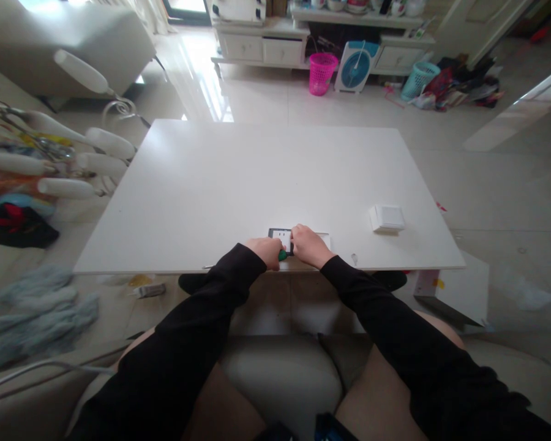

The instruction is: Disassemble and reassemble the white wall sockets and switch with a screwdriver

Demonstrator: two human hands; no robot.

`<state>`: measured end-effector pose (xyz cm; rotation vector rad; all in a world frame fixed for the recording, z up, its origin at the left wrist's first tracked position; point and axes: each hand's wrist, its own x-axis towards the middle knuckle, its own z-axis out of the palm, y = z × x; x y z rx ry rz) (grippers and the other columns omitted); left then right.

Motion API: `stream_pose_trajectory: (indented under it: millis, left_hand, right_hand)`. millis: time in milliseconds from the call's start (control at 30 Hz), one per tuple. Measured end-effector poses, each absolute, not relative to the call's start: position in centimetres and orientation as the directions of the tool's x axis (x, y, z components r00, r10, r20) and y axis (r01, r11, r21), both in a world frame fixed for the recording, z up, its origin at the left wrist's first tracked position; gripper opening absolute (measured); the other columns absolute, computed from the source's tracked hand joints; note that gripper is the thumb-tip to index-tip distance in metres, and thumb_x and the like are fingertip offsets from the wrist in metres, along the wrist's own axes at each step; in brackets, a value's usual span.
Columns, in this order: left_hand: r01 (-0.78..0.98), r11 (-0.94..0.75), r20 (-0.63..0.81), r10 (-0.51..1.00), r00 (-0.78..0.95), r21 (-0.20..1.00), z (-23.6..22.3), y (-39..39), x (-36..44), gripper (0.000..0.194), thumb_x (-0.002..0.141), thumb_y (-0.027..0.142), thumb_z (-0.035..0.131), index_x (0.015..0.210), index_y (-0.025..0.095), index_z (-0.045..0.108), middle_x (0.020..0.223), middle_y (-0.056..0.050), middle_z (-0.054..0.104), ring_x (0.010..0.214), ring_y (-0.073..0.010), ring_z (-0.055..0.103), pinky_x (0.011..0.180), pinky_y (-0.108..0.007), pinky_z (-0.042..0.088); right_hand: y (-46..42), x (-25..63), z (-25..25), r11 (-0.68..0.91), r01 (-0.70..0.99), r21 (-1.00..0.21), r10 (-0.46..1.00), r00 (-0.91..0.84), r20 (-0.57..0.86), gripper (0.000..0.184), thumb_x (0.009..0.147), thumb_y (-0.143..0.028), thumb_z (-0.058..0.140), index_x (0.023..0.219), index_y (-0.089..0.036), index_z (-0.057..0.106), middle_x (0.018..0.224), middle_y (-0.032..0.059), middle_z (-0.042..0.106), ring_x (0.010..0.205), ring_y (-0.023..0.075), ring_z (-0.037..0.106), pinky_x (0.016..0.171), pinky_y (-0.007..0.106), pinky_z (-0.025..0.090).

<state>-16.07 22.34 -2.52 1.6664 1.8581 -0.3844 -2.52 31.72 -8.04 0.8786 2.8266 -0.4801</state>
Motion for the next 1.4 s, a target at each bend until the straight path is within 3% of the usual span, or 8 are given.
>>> stream_pose_trajectory:
  millis: [167,433,733,967,1167,1400]
  left_hand:
    - [0.968,0.168,-0.601,0.799,-0.023,0.186,-2.6,22.3,-16.0,0.043,0.075,0.035,0.075,0.117,0.025,0.073,0.115,-0.012,0.078,0.104,-0.0303,0.075,0.081,-0.034,0.057]
    - [0.963,0.181,-0.597,0.802,-0.026,0.2,-2.3,22.2,-15.9,0.047,0.075,0.033,0.074,0.121,0.026,0.073,0.116,-0.012,0.077,0.106,-0.0298,0.074,0.085,-0.034,0.057]
    - [0.967,0.169,-0.601,0.799,-0.02,0.191,-2.2,22.2,-15.9,0.045,0.076,0.033,0.073,0.121,0.026,0.073,0.114,-0.012,0.078,0.103,-0.0292,0.075,0.083,-0.034,0.057]
    - [0.967,0.168,-0.604,0.797,-0.018,0.193,-2.5,22.2,-15.9,0.042,0.076,0.036,0.076,0.117,0.025,0.074,0.112,-0.012,0.078,0.104,-0.0288,0.074,0.085,-0.033,0.057]
    - [0.967,0.163,-0.601,0.799,-0.014,0.194,-2.6,22.2,-15.8,0.043,0.076,0.035,0.075,0.118,0.025,0.073,0.115,-0.012,0.078,0.105,-0.0295,0.074,0.085,-0.034,0.057]
    - [0.966,0.173,-0.604,0.797,-0.022,0.193,-2.2,22.2,-15.4,0.043,0.076,0.034,0.074,0.117,0.024,0.073,0.115,-0.013,0.077,0.107,-0.0307,0.074,0.085,-0.035,0.057]
  right_hand:
    - [31.7,-2.3,-7.7,0.808,0.558,-0.189,0.527,-0.828,-0.19,0.024,0.091,-0.005,0.05,0.112,-0.008,0.061,0.118,0.0196,0.063,0.111,0.0281,0.057,0.095,0.036,0.048]
    - [32.5,-2.0,-7.2,0.795,0.512,-0.326,0.476,-0.859,-0.188,0.012,0.098,-0.014,0.053,0.104,-0.012,0.063,0.112,0.0139,0.064,0.104,0.023,0.059,0.094,0.033,0.047]
    - [31.7,-1.9,-7.3,0.879,0.447,-0.164,0.417,-0.889,-0.187,0.017,0.096,-0.008,0.049,0.108,-0.009,0.061,0.115,0.0167,0.062,0.109,0.0272,0.058,0.089,0.034,0.049]
    - [31.2,-2.2,-6.7,0.897,0.433,-0.093,0.406,-0.888,-0.215,0.027,0.09,0.001,0.044,0.111,-0.008,0.059,0.116,0.0192,0.06,0.109,0.0291,0.055,0.093,0.036,0.049]
    - [31.8,-2.0,-6.7,0.902,0.418,-0.106,0.389,-0.895,-0.217,0.027,0.087,0.0,0.05,0.111,-0.008,0.058,0.118,0.0189,0.06,0.109,0.0291,0.054,0.094,0.036,0.048]
    - [33.6,-1.5,-6.2,0.874,0.422,-0.241,0.396,-0.906,-0.149,0.015,0.099,-0.011,0.048,0.105,-0.011,0.061,0.113,0.0142,0.062,0.106,0.0233,0.058,0.095,0.032,0.047]
